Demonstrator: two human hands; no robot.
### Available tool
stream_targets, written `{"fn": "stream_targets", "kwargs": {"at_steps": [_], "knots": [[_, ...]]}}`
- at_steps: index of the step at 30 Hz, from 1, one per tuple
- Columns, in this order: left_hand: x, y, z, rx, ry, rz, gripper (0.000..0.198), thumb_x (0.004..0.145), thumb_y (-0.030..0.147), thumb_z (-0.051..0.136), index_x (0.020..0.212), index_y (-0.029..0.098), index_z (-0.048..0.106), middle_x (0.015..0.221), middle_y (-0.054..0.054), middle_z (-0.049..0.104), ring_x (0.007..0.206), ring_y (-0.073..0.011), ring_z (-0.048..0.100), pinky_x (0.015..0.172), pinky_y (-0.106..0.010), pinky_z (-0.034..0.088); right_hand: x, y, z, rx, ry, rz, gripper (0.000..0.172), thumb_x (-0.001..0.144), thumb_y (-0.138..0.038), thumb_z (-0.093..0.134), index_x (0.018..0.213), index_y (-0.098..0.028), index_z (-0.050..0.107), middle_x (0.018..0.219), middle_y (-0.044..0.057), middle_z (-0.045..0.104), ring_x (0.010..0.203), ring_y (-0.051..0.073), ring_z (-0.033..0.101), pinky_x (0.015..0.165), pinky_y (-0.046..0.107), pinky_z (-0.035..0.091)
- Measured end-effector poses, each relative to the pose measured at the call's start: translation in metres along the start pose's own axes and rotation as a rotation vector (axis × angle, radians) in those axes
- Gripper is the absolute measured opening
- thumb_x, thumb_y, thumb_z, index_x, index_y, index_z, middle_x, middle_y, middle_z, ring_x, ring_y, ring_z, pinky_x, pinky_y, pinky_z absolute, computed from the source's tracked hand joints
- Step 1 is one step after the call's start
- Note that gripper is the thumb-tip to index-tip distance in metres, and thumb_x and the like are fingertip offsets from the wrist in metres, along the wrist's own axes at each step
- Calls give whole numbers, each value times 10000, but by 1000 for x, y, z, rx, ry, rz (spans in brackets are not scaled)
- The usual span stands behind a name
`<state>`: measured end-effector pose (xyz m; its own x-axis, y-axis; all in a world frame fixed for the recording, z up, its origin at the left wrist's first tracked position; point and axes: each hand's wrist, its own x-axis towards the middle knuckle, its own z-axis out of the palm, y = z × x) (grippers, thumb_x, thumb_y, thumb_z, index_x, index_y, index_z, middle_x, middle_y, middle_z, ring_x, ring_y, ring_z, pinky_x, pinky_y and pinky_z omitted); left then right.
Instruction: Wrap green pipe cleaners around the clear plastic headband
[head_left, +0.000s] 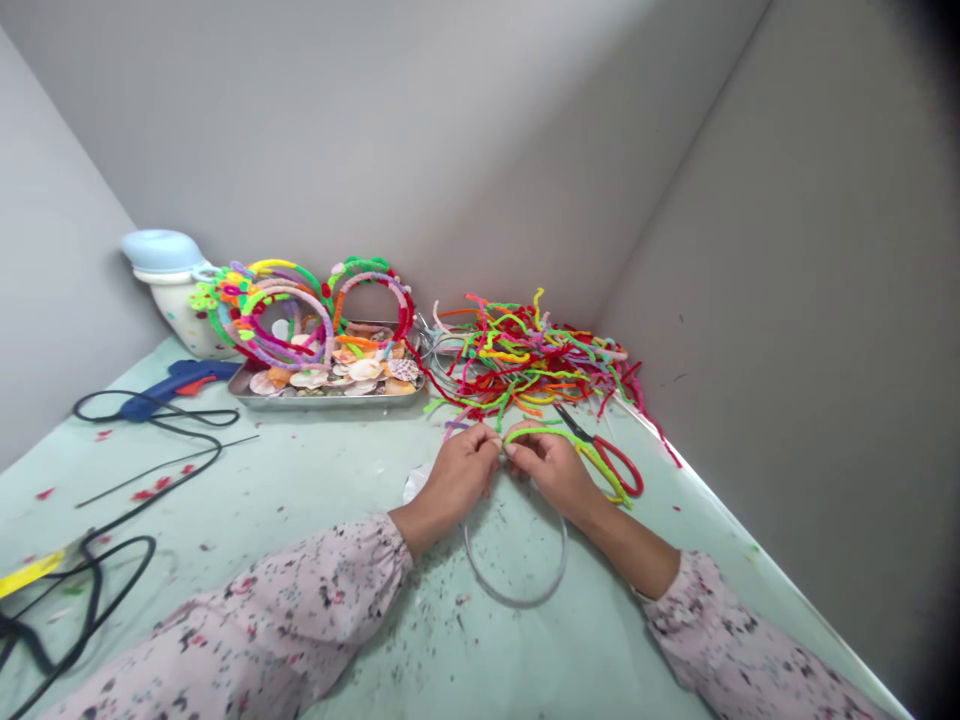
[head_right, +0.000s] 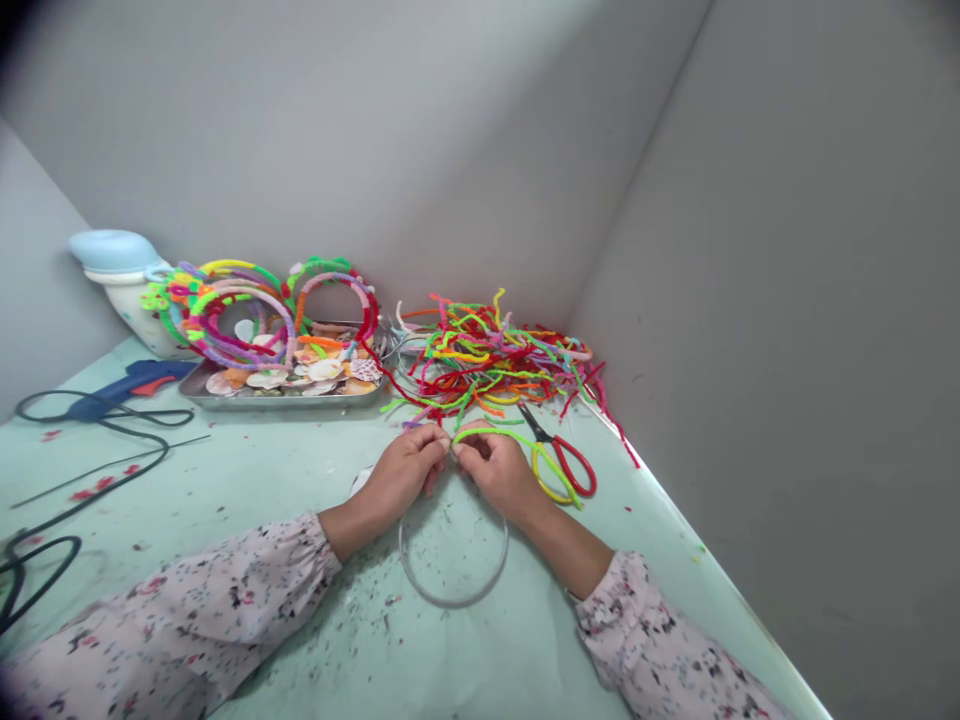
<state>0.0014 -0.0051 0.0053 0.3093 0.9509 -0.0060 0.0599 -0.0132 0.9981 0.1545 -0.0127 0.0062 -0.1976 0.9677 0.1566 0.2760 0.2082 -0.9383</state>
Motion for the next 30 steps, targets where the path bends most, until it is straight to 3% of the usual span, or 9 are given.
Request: {"fn": "stream_targets", "kwargs": {"at_steps": [30], "knots": [[-1,-1,2,39,16,-11,247,836,395,443,722,177,469,575,48,491,383,-73,442,412,-204,348,-2,-5,2,-57,100,41,135,799,-304,530,757,-176,540,571,-30,520,521,125,488,520,245,389]]}}
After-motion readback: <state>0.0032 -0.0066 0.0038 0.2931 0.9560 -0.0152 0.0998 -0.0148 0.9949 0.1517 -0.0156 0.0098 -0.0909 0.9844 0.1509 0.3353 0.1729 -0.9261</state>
